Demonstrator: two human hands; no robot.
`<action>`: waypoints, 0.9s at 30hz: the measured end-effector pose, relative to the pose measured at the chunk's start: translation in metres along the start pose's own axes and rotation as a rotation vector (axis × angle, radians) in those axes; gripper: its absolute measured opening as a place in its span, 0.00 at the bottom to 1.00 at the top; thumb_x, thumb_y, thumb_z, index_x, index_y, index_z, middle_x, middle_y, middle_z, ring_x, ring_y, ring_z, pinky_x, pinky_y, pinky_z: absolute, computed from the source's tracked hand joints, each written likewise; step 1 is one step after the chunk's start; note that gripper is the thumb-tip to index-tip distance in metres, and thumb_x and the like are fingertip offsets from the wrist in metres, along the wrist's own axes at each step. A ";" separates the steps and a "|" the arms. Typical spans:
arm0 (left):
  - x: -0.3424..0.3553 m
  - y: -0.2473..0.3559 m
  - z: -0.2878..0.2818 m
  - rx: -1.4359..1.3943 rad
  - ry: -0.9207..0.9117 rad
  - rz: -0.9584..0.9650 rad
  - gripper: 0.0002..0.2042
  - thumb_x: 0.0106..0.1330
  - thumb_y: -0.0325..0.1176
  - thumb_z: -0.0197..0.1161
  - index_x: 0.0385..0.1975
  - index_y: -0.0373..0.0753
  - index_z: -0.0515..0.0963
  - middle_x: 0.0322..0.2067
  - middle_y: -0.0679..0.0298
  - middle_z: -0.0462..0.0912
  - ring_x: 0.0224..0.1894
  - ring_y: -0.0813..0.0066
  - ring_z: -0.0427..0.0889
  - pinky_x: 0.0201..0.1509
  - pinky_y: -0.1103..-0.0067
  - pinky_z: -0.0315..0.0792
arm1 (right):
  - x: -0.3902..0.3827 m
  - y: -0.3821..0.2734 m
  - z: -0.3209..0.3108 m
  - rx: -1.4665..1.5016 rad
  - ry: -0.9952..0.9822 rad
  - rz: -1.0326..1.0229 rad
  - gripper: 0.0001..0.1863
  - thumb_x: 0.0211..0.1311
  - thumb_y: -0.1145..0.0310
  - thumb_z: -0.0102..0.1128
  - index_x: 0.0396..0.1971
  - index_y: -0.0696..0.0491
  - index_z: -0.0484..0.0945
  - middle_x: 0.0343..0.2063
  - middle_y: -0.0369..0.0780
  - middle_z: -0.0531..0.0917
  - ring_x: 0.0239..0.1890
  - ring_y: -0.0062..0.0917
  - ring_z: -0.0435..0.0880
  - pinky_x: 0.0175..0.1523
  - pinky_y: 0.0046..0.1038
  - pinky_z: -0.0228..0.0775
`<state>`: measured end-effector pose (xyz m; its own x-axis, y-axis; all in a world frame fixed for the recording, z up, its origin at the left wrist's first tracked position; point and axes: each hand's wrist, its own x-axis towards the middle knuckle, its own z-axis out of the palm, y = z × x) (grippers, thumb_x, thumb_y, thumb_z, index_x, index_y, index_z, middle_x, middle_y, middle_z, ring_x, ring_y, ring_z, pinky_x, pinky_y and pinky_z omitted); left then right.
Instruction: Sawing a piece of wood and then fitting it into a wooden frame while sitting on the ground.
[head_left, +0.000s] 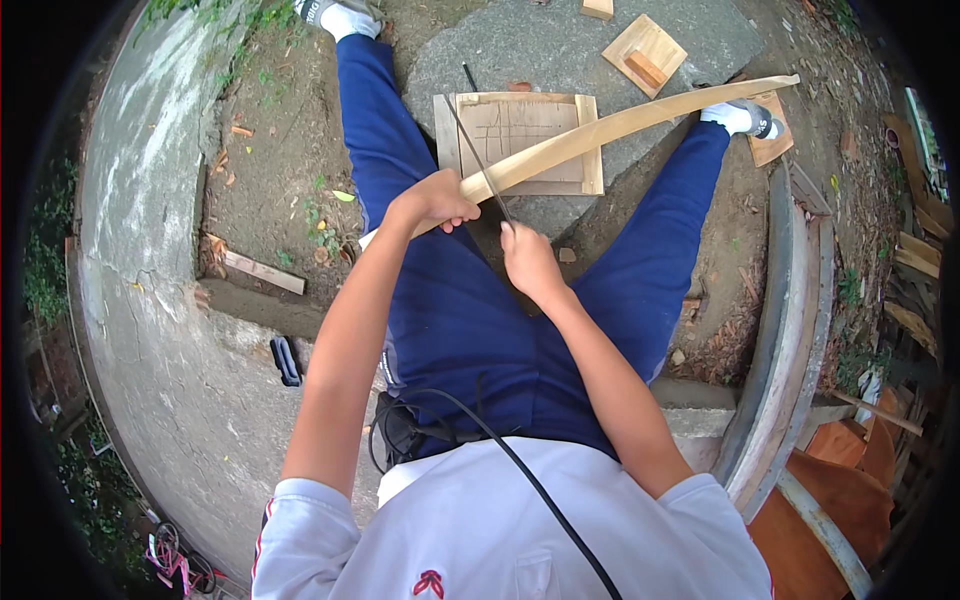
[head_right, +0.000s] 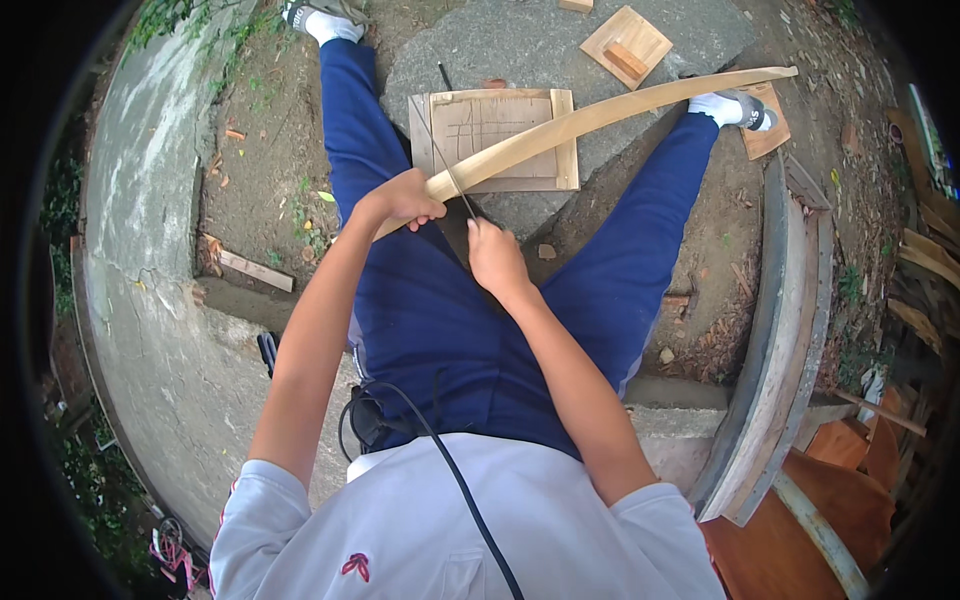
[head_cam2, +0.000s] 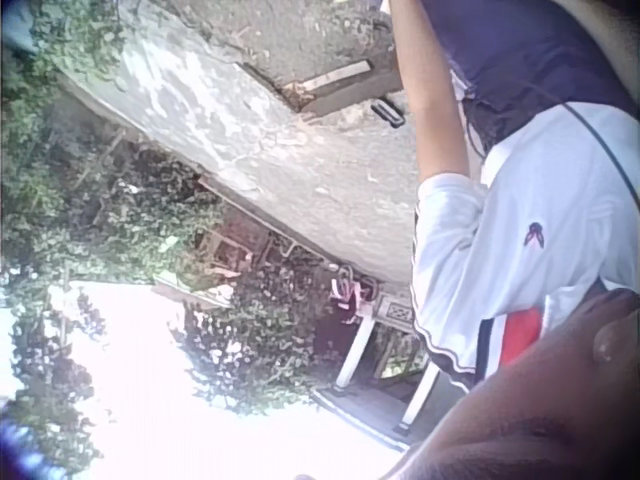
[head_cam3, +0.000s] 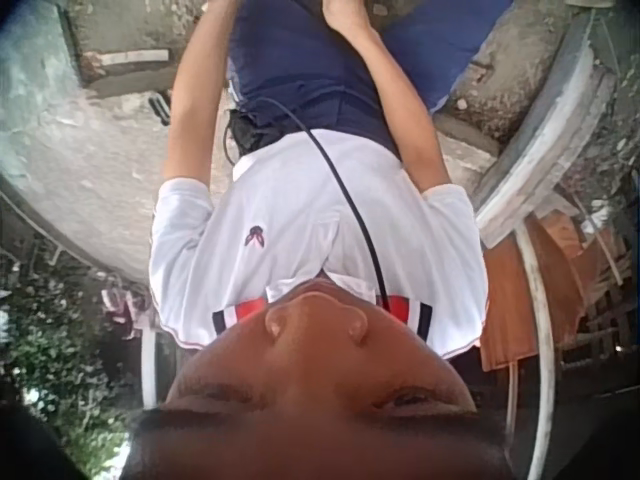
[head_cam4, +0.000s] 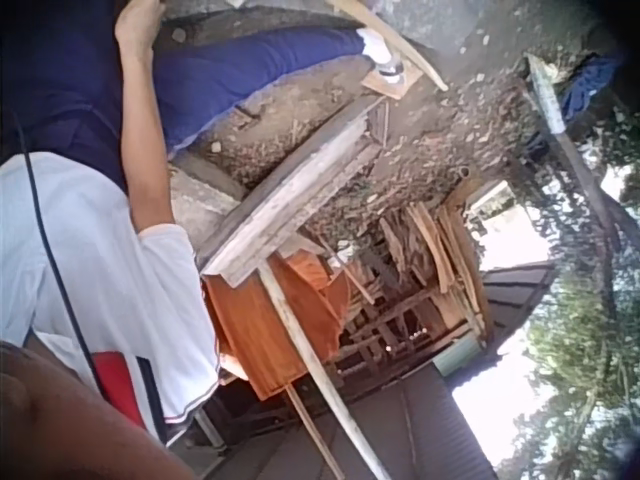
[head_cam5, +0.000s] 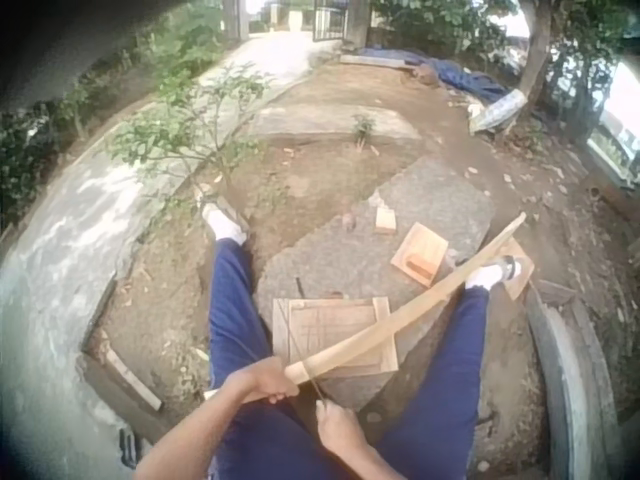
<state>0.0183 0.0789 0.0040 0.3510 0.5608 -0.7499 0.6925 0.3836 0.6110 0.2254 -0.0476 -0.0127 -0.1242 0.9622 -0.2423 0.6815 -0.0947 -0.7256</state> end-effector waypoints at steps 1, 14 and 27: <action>-0.001 0.001 -0.001 0.004 0.003 0.002 0.13 0.57 0.32 0.74 0.25 0.25 0.84 0.22 0.58 0.86 0.21 0.70 0.86 0.27 0.73 0.81 | -0.005 0.000 -0.005 -0.007 -0.054 0.083 0.20 0.85 0.63 0.47 0.34 0.61 0.79 0.30 0.59 0.84 0.39 0.62 0.83 0.45 0.55 0.74; -0.018 -0.014 0.024 0.361 0.630 0.397 0.22 0.55 0.37 0.79 0.46 0.30 0.86 0.34 0.48 0.90 0.38 0.50 0.92 0.47 0.63 0.85 | -0.067 0.045 -0.037 0.526 0.107 0.309 0.13 0.86 0.63 0.51 0.47 0.56 0.82 0.18 0.31 0.72 0.20 0.14 0.69 0.28 0.27 0.62; -0.079 -0.015 0.025 0.642 0.779 0.359 0.12 0.78 0.39 0.65 0.40 0.35 0.86 0.27 0.55 0.88 0.32 0.49 0.89 0.40 0.61 0.82 | -0.064 0.040 -0.046 0.568 0.110 0.212 0.16 0.87 0.62 0.49 0.53 0.55 0.83 0.16 0.32 0.74 0.19 0.16 0.73 0.28 0.28 0.66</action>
<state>-0.0044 0.0106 0.0472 0.2588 0.9649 -0.0458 0.9103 -0.2277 0.3456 0.2935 -0.1011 0.0033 0.0674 0.9253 -0.3732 0.1884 -0.3792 -0.9059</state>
